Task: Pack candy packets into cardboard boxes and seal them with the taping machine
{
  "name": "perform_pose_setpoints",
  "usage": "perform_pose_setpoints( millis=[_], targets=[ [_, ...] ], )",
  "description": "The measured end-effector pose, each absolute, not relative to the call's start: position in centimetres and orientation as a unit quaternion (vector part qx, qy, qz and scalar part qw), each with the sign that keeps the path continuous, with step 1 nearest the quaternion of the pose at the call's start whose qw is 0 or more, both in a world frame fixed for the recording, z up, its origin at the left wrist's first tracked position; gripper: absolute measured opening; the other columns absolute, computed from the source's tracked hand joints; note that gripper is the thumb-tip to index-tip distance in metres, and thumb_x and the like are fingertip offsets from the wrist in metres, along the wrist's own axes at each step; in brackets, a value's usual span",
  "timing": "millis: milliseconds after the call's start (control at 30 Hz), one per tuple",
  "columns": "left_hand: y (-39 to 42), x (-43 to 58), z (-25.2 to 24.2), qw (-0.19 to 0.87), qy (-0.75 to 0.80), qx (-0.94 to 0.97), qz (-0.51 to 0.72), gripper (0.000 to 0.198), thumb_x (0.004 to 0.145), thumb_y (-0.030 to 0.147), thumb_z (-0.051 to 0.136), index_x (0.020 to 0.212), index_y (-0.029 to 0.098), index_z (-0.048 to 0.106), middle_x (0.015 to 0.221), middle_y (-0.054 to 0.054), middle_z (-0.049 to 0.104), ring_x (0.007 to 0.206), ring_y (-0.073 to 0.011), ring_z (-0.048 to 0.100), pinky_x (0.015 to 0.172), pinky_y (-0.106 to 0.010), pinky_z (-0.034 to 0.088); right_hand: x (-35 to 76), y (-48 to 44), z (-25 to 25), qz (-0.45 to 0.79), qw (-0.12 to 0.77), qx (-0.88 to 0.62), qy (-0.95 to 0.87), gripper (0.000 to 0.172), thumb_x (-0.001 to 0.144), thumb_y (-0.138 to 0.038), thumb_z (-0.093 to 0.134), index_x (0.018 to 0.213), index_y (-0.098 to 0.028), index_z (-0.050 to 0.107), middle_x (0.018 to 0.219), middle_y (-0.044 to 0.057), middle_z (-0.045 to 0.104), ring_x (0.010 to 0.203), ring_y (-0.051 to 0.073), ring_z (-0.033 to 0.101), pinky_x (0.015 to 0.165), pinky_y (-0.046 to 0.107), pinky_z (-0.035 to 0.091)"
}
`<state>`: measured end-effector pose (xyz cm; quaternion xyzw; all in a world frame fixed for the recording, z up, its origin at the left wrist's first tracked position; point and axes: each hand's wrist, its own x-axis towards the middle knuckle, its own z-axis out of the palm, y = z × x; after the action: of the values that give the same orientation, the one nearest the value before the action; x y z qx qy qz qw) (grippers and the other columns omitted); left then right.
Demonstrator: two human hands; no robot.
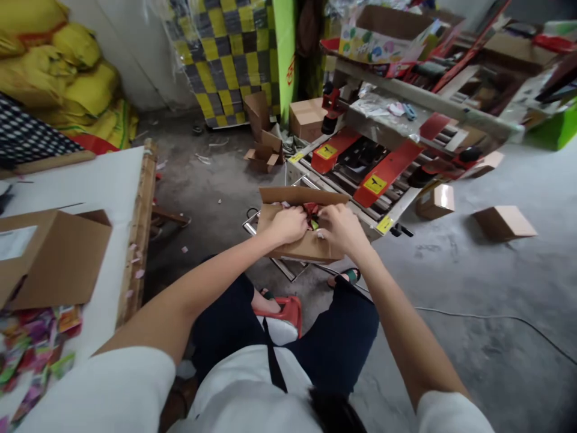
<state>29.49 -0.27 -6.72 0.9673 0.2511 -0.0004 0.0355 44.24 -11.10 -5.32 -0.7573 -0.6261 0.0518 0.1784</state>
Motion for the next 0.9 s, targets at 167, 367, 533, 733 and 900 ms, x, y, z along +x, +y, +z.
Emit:
perform_pose_setpoints(
  millis=[167, 367, 533, 733, 900],
  targets=[
    [0.2, 29.9, -7.3, 0.043, 0.256, 0.966, -0.016, 0.034, 0.099, 0.020, 0.044, 0.108, 0.008, 0.074, 0.114, -0.018, 0.073, 0.109, -0.0292, 0.068, 0.096, -0.038, 0.051, 41.5, -9.9, -4.9, -0.050, 0.273, -0.758, -0.591, 0.081, 0.090, -0.041, 0.067, 0.157, -0.012, 0.033, 0.152, 0.024, 0.043, 0.144, 0.041, 0.037, 0.117, 0.056, 0.029],
    [-1.8, 28.0, -7.7, 0.025, 0.266, 0.957, 0.113, 0.032, 0.102, 0.027, 0.046, 0.118, 0.011, 0.069, 0.124, -0.020, 0.068, 0.121, -0.0329, 0.062, 0.107, -0.049, 0.049, 38.8, -13.1, -9.1, -0.048, 0.283, -0.782, -0.553, 0.050, 0.100, -0.037, 0.048, 0.148, -0.020, 0.050, 0.146, 0.018, 0.055, 0.139, 0.036, 0.042, 0.116, 0.054, 0.023],
    [-3.2, 24.4, -8.4, -0.018, 0.196, 0.961, 0.196, 0.036, 0.104, 0.020, 0.038, 0.122, 0.015, 0.070, 0.122, -0.017, 0.070, 0.120, -0.0281, 0.064, 0.108, -0.047, 0.051, 39.4, -13.5, -10.1, -0.047, 0.244, -0.786, -0.566, 0.036, 0.104, -0.042, 0.042, 0.121, -0.022, 0.066, 0.121, 0.014, 0.066, 0.115, 0.032, 0.053, 0.103, 0.045, 0.031],
    [-1.3, 21.6, -6.9, 0.000, 0.098, 0.983, 0.157, 0.040, 0.103, 0.011, 0.035, 0.119, 0.018, 0.070, 0.122, -0.012, 0.072, 0.119, -0.0217, 0.067, 0.106, -0.038, 0.053, 40.1, -12.8, -9.5, -0.040, 0.232, -0.769, -0.594, 0.037, 0.106, -0.043, 0.039, 0.104, -0.020, 0.068, 0.109, 0.013, 0.066, 0.107, 0.030, 0.052, 0.094, 0.040, 0.035],
    [2.5, 24.7, -3.5, -0.015, 0.142, 0.988, 0.063, 0.045, 0.093, 0.024, 0.062, 0.136, 0.013, 0.060, 0.144, -0.021, 0.058, 0.138, -0.0331, 0.054, 0.115, -0.047, 0.044, 40.2, -13.1, -9.8, -0.022, 0.261, -0.759, -0.596, 0.037, 0.105, -0.045, 0.040, 0.106, -0.020, 0.067, 0.109, 0.013, 0.065, 0.108, 0.030, 0.053, 0.097, 0.040, 0.037]
  ],
)
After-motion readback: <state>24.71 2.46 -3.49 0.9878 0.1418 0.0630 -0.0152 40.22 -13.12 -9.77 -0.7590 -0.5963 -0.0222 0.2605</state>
